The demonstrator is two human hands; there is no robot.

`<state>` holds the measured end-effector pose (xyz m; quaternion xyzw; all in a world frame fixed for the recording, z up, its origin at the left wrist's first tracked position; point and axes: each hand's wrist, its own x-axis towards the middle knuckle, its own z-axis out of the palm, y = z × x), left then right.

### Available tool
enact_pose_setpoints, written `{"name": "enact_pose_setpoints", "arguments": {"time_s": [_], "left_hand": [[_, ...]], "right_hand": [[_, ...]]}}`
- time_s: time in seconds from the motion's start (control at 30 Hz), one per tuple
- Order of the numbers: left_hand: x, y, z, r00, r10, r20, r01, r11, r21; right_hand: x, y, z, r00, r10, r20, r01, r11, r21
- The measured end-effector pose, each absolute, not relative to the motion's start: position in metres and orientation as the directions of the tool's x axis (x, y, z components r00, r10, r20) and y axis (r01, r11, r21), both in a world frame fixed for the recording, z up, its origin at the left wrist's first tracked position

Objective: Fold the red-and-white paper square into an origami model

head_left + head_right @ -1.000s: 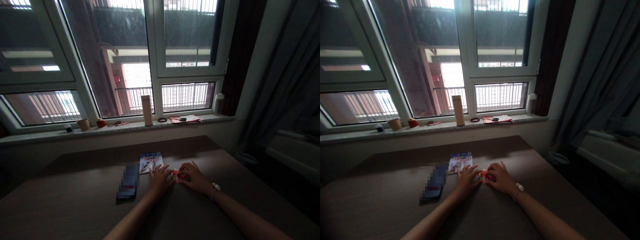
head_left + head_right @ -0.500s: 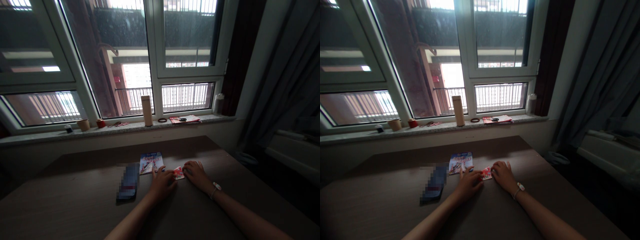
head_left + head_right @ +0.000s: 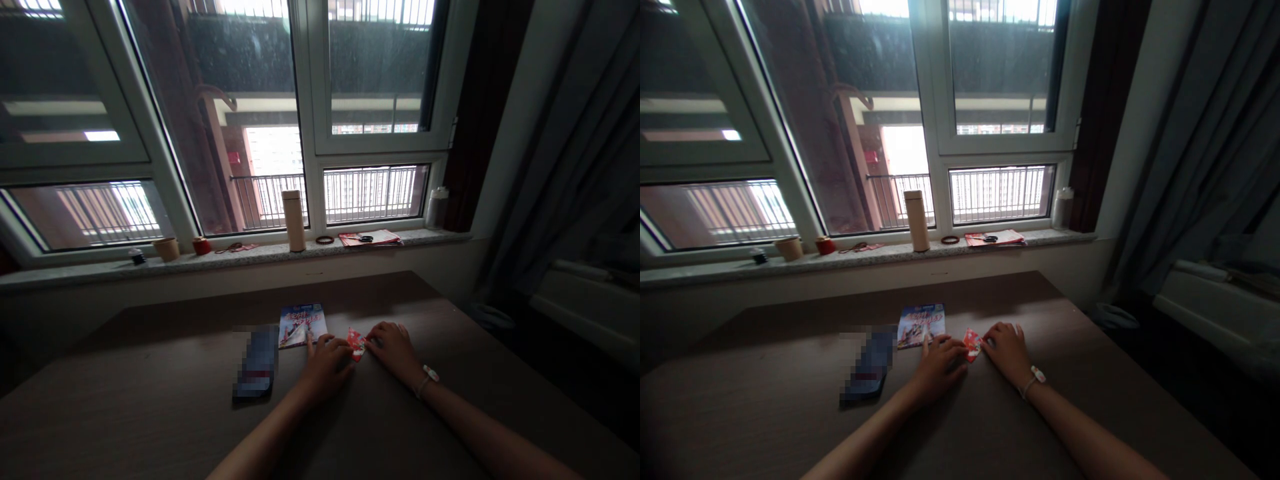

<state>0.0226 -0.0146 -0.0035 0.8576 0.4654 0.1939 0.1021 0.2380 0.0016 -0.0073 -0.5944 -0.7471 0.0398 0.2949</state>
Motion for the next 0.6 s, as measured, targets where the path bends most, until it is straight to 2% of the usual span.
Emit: {"name": "enact_pose_setpoints", "arguments": {"time_s": [0.2,0.47,0.6], "left_hand": [[0.0233,-0.0160,-0.0017,0.469,0.856,0.216,0.779,-0.517,0.356],[0.0232,-0.0178,0.0003,0.491,0.844,0.218,0.773,-0.537,0.337],[0.0232,-0.0176,0.0003,0.480,0.853,0.206,0.783,-0.522,0.339]], "right_hand": [[0.2340,0.0032,-0.0113,-0.129,0.907,0.401,0.842,0.314,-0.440],[0.2285,0.0032,-0.0102,-0.154,0.926,0.344,0.717,0.344,-0.606],[0.2284,0.0101,-0.0141,-0.088,0.939,0.333,0.705,0.295,-0.645]]}}
